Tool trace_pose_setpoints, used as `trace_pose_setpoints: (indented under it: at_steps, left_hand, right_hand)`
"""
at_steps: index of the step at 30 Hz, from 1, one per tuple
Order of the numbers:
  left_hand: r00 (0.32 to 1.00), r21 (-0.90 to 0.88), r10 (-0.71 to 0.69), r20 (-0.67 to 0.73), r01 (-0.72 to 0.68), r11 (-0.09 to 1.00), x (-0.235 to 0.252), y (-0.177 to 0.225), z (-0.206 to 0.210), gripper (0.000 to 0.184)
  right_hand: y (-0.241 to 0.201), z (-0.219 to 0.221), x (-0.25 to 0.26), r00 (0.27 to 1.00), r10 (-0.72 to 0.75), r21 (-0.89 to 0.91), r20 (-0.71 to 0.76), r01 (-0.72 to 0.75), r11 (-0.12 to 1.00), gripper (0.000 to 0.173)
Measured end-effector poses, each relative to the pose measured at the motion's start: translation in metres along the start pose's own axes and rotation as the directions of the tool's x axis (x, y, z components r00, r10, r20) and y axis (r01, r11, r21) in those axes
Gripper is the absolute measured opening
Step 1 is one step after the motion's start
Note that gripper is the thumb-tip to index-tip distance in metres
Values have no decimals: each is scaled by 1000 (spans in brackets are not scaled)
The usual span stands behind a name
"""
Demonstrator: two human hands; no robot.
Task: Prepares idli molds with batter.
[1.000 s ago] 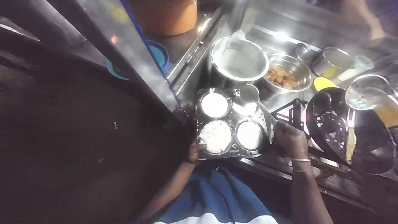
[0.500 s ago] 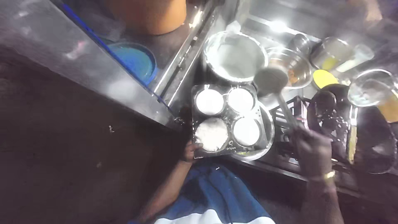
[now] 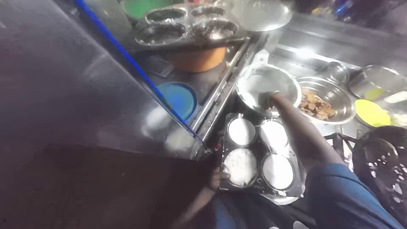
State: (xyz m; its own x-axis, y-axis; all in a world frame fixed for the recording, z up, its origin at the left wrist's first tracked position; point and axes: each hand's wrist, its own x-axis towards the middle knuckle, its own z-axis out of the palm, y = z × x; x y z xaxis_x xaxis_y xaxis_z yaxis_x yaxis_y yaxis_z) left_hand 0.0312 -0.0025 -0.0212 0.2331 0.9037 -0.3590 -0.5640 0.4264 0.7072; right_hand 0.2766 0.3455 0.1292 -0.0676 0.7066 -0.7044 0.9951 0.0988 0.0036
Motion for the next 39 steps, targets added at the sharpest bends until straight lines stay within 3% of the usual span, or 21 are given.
trace_pose_setpoints:
  at_steps: [3,6,12,15,19,23,28,31,34,37,39]
  left_hand:
    - [1000,41,-18,-24,19,999,0,12,7,32]
    - [997,60,-17,-69,22,998,-2,11,8,31]
    - [998,65,45,-35,-42,997,-14,11,21,31]
    - [998,33,67,-15,-67,997,-25,7,26,30]
    - [991,-9,137,11,-137,991,-38,-5,25,34]
    - [992,-91,126,19,-123,988,-54,-9,28,37]
    - [984,-61,178,-12,-179,982,-67,-17,24,35]
    - [986,-19,159,-59,-160,987,-77,-13,31,35]
    - [990,-48,135,-42,-137,989,-80,-13,34,29]
    - [984,50,176,1,-176,983,-73,-19,29,29]
    - [966,246,255,43,-257,935,-71,-13,22,27]
  right_hand:
    - [49,3,-61,977,-69,255,-204,121,959,21]
    - [83,26,-129,907,-92,395,-411,268,879,17]
    - [68,111,-214,884,61,581,-463,251,774,21]
    - [49,160,-233,891,48,612,-452,270,743,19]
    - [59,213,-277,894,58,628,-444,265,732,22]
    - [82,282,-344,820,133,588,-556,275,761,27]
    - [88,349,-390,710,322,496,-626,45,867,19]
    - [89,344,-391,686,363,589,-631,119,799,24]
    - [81,309,-373,676,384,677,-629,233,699,24]
    - [66,267,-350,681,424,575,-598,-4,818,27]
    - [58,247,-342,707,368,501,-604,-21,865,26]
